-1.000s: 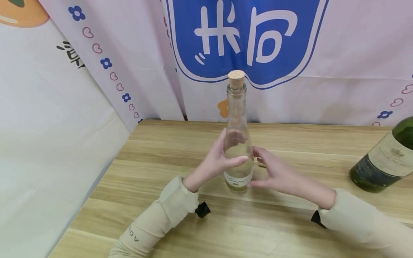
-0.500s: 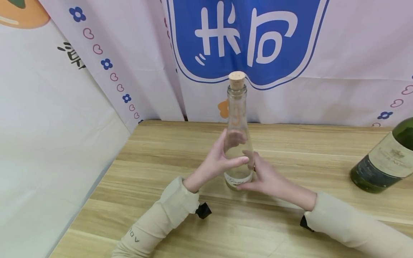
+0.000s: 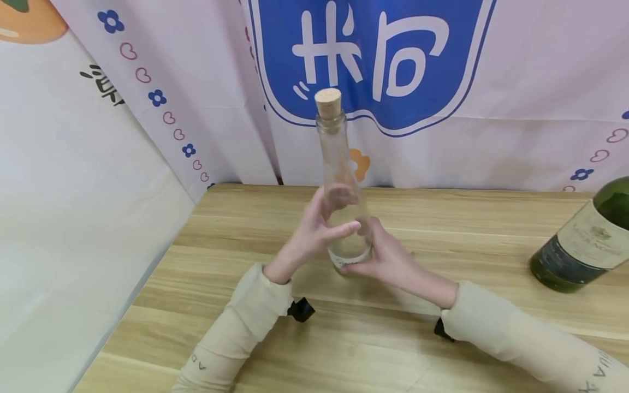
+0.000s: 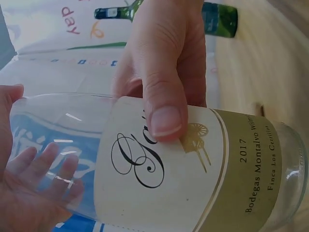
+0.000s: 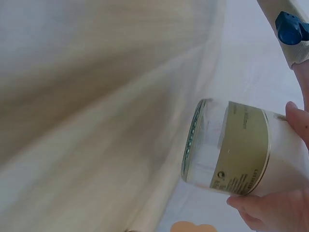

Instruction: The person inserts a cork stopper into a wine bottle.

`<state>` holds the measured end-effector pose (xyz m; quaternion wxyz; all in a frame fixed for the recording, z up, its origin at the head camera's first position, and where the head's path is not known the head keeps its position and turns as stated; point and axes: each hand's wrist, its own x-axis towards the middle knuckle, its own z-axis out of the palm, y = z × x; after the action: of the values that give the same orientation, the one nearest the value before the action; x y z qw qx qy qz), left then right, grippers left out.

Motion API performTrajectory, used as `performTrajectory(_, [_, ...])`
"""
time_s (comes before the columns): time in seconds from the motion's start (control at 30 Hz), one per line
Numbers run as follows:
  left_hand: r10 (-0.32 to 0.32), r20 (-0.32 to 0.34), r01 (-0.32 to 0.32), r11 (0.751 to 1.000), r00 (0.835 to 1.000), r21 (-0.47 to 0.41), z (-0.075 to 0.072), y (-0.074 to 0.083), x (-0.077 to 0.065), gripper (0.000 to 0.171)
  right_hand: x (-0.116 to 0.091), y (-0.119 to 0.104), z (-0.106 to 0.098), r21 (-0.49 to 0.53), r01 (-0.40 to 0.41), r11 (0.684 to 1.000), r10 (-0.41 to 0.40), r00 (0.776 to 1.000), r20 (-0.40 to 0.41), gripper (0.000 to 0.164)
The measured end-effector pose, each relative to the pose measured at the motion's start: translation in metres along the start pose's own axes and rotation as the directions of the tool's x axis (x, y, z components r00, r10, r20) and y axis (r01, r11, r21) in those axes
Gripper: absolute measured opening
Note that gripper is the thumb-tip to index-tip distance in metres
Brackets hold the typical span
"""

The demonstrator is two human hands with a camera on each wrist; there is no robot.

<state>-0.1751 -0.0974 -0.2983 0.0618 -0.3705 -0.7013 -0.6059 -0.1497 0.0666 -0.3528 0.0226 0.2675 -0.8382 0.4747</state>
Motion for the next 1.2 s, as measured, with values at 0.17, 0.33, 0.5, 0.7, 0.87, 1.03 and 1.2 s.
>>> performTrajectory(0.17, [0.025,-0.005,-0.025,0.999,1.0,0.035,-0.021,0.005,0.014,0.056,0.026,-0.009,0.002,0.071,0.051,0.996,-0.049,0.998,-0.031,0.086])
performTrajectory(0.33, [0.01,-0.002,-0.01,0.998,1.0,0.061,-0.042,0.007,0.031,0.055,0.052,-0.016,0.0,0.093,0.053,0.994,-0.047,0.997,-0.066,0.087])
performTrajectory(0.5, [0.031,-0.022,-0.03,0.999,0.999,0.033,-0.059,0.008,0.05,0.054,0.073,-0.021,-0.005,0.053,0.016,0.998,-0.01,0.994,-0.105,0.085])
performTrajectory(0.7, [0.032,-0.082,-0.027,0.997,0.996,0.07,-0.073,0.011,0.069,0.054,0.099,-0.026,-0.01,0.017,-0.053,0.998,0.055,0.992,-0.113,0.085])
performTrajectory(0.87, [-0.051,-0.158,0.072,0.989,0.986,0.132,-0.08,0.011,0.078,0.061,0.12,-0.027,-0.01,0.022,-0.107,0.994,0.108,0.987,-0.116,0.088])
performTrajectory(1.03, [-0.106,-0.226,0.14,0.98,0.968,0.14,-0.084,-0.001,0.08,0.065,0.138,-0.018,-0.004,0.014,-0.16,0.987,0.161,0.98,-0.116,0.092])
performTrajectory(1.2, [-0.165,-0.229,0.201,0.969,0.959,0.145,-0.088,-0.019,0.079,0.067,0.149,0.0,0.006,0.045,-0.191,0.98,0.195,0.975,-0.11,0.092])
